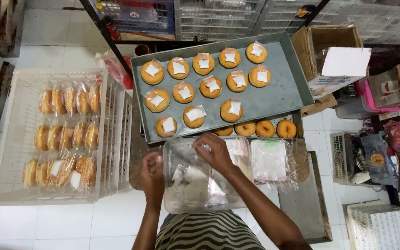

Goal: The person places small white squares of paper onto donuts on a metal tray and then places the donuts into individual plastic bags by hand.

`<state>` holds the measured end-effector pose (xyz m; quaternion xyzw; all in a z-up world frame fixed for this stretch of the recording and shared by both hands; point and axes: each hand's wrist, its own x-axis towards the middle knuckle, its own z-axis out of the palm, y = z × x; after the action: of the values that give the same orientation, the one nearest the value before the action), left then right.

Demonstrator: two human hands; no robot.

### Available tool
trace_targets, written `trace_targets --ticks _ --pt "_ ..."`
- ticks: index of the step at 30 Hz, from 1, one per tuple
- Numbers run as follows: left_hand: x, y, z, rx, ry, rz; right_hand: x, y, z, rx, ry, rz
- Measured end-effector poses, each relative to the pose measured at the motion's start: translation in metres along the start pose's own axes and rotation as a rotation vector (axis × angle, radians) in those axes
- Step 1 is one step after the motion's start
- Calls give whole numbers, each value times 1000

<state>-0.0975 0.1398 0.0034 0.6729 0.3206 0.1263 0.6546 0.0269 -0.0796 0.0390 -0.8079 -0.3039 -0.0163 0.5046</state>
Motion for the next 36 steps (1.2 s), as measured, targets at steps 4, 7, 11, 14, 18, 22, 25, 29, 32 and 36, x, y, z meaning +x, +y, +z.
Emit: trace_targets --ticks 4,7,11,14,18,22,25,29,32,36 --pt "-3 33 13 -855 -486 -749 -13 -3 31 -233 66 -373" --pt "-31 89 46 -532 -190 -489 -7 -48 22 -279 -2 -428" --pt "-34 106 63 -289 -83 -516 -1 -74 8 -91 -108 -220" --pt "-46 106 62 -293 -125 -440 -4 -68 15 -150 -42 -131" --pt "-30 30 54 -297 -363 -111 -7 -62 35 -457 107 -158" --pt "-31 34 56 -358 -327 -242 -4 -45 32 -520 28 -151" --pt "-24 22 51 -251 -220 -172 4 -45 25 -303 -193 9" --pt "-11 -3 40 -292 -141 -289 42 4 12 -15 -116 455" --pt "-14 -9 35 -272 -141 -297 71 88 5 -203 -51 498" --pt "-15 -25 26 -296 -209 -321 89 177 24 -402 -136 467"
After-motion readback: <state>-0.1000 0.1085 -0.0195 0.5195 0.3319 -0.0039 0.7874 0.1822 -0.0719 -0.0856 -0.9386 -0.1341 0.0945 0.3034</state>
